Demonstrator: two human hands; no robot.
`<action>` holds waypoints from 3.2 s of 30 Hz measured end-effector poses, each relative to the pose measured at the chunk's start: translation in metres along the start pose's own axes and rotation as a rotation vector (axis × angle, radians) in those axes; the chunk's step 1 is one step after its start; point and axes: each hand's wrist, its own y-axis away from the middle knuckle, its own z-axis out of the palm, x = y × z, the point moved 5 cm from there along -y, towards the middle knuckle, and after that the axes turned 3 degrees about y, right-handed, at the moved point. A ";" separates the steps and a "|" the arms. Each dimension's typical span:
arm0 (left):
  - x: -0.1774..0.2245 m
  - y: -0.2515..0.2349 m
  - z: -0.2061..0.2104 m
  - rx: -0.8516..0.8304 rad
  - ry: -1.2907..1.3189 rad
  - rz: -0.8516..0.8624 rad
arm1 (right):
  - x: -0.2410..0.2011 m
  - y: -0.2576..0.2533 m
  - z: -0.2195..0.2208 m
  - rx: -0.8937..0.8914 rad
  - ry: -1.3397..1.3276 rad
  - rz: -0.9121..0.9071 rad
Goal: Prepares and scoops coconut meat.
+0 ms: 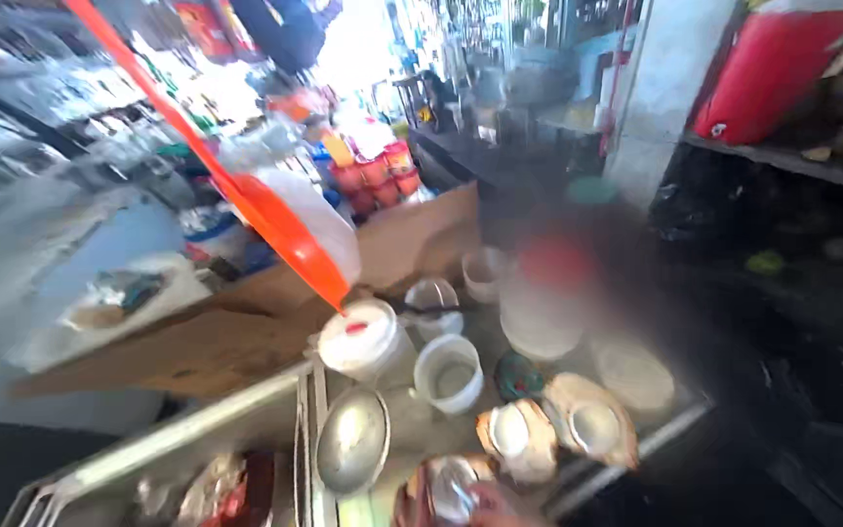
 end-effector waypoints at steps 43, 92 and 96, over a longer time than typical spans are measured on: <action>-0.021 -0.028 0.004 -0.461 -0.098 0.252 | -0.033 0.013 0.023 -0.033 0.622 0.177; -0.003 -0.021 0.004 -0.586 -0.152 0.244 | -0.015 0.046 -0.015 -0.018 0.346 0.417; -0.008 0.002 0.022 -0.503 -0.078 0.167 | -0.008 0.035 0.008 -0.004 0.187 0.396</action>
